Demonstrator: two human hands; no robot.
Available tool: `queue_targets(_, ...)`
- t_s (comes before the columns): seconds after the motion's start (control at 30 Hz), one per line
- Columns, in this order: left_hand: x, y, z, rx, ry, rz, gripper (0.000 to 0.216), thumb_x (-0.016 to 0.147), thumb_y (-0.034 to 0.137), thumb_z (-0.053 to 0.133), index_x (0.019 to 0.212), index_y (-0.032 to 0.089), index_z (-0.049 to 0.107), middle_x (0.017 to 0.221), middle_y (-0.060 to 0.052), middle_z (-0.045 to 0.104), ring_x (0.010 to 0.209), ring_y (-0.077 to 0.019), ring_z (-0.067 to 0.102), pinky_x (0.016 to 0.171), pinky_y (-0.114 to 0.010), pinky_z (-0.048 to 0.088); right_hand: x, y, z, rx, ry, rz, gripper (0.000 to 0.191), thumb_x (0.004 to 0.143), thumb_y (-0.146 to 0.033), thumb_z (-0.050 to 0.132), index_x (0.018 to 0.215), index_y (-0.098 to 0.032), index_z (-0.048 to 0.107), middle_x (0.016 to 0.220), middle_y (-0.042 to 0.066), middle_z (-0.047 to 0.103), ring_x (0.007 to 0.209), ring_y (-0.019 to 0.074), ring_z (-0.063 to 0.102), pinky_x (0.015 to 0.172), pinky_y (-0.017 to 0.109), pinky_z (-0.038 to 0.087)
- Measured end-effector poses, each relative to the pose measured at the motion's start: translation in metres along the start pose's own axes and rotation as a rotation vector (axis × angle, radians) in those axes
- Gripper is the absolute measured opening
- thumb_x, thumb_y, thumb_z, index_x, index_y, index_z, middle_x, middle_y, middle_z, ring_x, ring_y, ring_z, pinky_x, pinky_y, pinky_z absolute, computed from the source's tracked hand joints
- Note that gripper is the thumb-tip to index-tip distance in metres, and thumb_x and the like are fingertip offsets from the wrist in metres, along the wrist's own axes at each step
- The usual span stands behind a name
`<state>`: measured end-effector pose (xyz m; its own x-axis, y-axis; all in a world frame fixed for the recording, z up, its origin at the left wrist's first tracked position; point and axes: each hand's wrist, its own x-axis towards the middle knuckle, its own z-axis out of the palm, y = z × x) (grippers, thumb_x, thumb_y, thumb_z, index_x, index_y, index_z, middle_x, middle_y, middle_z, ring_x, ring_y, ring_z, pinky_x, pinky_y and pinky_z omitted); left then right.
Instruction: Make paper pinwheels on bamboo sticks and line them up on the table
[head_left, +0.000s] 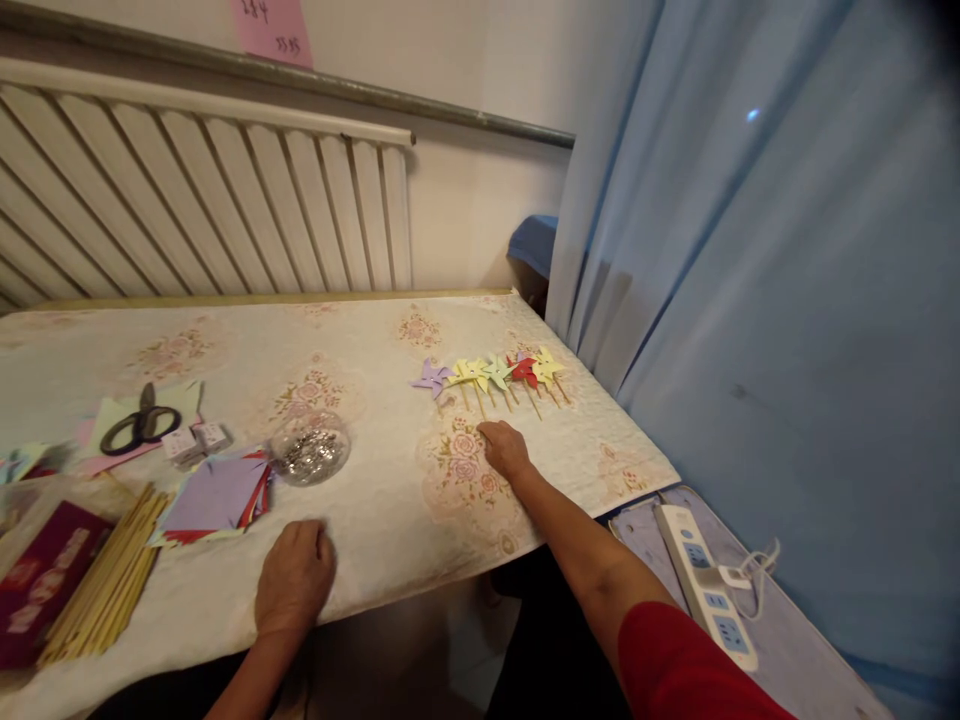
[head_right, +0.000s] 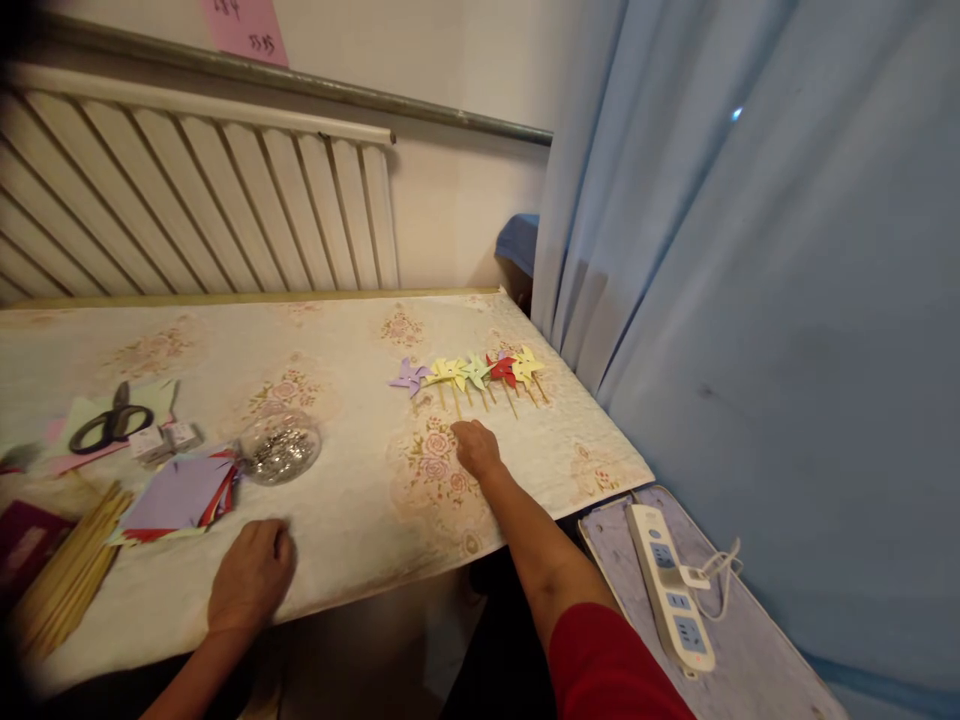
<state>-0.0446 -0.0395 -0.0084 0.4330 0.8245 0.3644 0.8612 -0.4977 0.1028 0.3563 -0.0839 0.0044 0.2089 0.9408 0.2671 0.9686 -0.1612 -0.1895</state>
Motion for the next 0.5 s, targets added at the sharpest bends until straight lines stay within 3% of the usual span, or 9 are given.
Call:
queue_targets(0.3, 0.000, 0.003, -0.003, -0.002, -0.006, -0.008, 0.021, 0.093, 0.022, 0.039, 0.090, 0.017, 0.059, 0.088, -0.010, 0.059, 0.088, -0.0260, 0.058, 0.081, -0.039, 0.045, -0.007, -0.019, 0.005, 0.051, 0.048, -0.062, 0.028, 0.092, -0.015, 0.047, 0.110, -0.022, 0.067, 0.106, 0.006, 0.073, 0.098, 0.0209, 0.059, 0.089, 0.030, 0.043)
queue_targets(0.5, -0.002, 0.006, -0.004, -0.021, -0.005, -0.037, 0.019, 0.092, 0.019, 0.040, 0.085, 0.018, 0.058, 0.086, -0.010, 0.058, 0.087, -0.0257, 0.057, 0.080, -0.039, 0.044, -0.020, -0.048, 0.010, 0.123, 0.083, -0.130, 0.029, 0.089, -0.011, 0.049, 0.110, -0.021, 0.067, 0.116, 0.007, 0.071, 0.105, 0.0200, 0.062, 0.094, 0.030, 0.045)
